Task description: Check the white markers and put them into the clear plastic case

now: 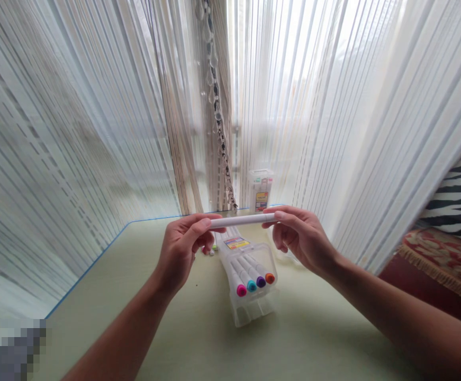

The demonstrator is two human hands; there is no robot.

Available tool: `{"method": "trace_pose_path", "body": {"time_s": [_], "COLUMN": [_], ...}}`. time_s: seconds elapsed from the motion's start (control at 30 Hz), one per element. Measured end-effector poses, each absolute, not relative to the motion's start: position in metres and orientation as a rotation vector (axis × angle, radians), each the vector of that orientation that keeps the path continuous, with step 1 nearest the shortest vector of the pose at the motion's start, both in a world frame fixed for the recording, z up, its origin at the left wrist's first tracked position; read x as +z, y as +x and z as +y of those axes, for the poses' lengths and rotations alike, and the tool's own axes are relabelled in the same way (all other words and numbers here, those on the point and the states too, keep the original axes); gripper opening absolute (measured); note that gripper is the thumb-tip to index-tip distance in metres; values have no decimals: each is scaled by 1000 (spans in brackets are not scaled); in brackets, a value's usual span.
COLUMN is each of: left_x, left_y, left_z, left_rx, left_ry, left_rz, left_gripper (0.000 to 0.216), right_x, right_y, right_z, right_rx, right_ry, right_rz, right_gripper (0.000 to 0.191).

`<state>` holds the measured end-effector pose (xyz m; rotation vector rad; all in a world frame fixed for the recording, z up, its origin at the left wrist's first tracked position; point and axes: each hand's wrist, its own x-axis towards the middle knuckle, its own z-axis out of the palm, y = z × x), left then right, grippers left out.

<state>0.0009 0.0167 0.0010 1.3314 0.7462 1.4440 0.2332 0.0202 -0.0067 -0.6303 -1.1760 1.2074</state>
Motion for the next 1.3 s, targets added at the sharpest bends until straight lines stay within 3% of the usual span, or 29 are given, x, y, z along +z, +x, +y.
{"method": "trace_pose_path", "body": {"time_s": [1.3], "left_x": [0], "left_y": [5], "left_z": [16], "left_rx": [1392], "left_ry": [1520], "left_rz": [900], "left_gripper": [27], "right_x": [-18], "right_y": [233], "right_z": [26], "right_rx": [1125], "right_ry": [-662], "right_rz": [-1303], "right_gripper": [27]}}
